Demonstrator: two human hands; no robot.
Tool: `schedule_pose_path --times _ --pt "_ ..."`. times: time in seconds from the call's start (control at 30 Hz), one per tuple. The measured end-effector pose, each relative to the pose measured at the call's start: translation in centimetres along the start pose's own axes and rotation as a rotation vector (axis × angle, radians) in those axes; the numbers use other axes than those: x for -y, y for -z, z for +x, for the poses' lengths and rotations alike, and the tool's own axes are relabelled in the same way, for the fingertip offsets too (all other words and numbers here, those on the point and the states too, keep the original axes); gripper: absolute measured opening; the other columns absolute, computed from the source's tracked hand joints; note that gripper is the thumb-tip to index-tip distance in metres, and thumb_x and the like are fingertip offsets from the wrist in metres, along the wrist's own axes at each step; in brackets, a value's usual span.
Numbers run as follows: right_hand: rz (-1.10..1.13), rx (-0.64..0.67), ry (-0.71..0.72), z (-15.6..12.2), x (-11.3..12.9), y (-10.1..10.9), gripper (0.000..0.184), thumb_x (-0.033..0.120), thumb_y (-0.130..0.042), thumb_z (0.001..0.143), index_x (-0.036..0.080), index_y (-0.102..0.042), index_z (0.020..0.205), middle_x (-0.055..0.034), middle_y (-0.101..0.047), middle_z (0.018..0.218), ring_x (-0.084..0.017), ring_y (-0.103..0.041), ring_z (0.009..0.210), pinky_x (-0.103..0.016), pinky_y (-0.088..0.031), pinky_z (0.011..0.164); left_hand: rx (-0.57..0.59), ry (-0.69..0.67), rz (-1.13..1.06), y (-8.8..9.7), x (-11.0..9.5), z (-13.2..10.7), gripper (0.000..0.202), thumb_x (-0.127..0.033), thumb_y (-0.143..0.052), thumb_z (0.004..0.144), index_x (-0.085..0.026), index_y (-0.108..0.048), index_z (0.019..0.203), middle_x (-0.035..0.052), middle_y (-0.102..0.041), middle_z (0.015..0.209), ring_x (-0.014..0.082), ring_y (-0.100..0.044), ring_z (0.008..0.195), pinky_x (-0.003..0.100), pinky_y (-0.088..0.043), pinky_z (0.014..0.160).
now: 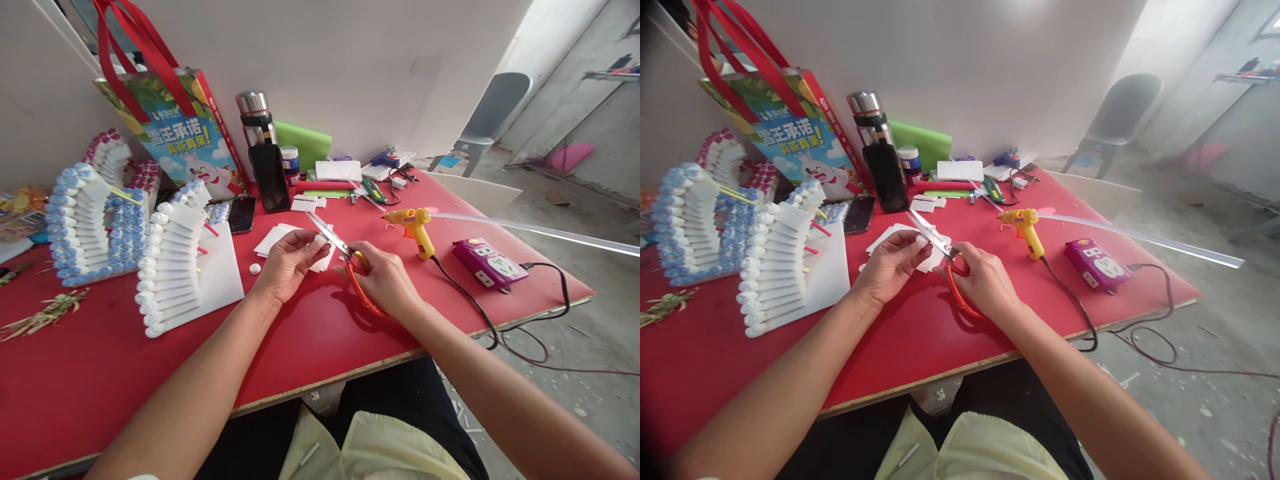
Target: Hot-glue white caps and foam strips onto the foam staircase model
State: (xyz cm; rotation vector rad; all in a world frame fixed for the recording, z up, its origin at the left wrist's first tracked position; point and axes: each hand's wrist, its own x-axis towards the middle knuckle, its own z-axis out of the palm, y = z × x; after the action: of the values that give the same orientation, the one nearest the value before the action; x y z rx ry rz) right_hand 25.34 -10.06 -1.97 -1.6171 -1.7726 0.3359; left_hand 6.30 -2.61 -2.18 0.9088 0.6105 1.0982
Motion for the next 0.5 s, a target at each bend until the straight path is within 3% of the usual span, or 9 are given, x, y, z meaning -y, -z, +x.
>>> schedule_pose_path --times 0.2,0.33,0.5 --pt "-0.290 0.078 -0.296 2.3 -1.2 1.2 0.040 0.052 -0.059 0.088 0.023 -0.064 0.116 -0.0049 -0.068 0.077 -0.025 -0.063 0.074 -0.029 -0.036 0.060 0.046 0.028 -0.017 0.5 -0.5 0.1 0.022 -0.017 -0.087 0.073 -0.018 -0.076 0.092 0.0026 -0.076 0.094 0.0144 -0.072 0.092 0.031 -0.057 0.095" --pt "-0.493 0.134 -0.333 3.1 -1.5 0.8 0.036 0.042 -0.052 0.093 0.018 -0.062 0.117 -0.0129 -0.070 0.091 -0.031 -0.067 0.085 -0.032 -0.038 0.063 0.048 0.008 0.035 0.7 -1.0 0.1 0.024 -0.017 -0.087 0.072 -0.018 -0.077 0.093 0.0036 -0.076 0.095 0.0153 -0.072 0.091 0.031 -0.057 0.093" --pt "-0.628 0.158 -0.336 3.0 -0.8 0.3 0.033 0.039 -0.051 0.094 0.014 -0.061 0.113 -0.0172 -0.070 0.098 -0.031 -0.069 0.086 -0.033 -0.041 0.064 0.023 -0.005 0.066 0.7 -1.2 0.1 0.024 -0.021 -0.088 0.070 -0.017 -0.078 0.092 0.0033 -0.075 0.092 0.0136 -0.070 0.084 0.030 -0.057 0.089"
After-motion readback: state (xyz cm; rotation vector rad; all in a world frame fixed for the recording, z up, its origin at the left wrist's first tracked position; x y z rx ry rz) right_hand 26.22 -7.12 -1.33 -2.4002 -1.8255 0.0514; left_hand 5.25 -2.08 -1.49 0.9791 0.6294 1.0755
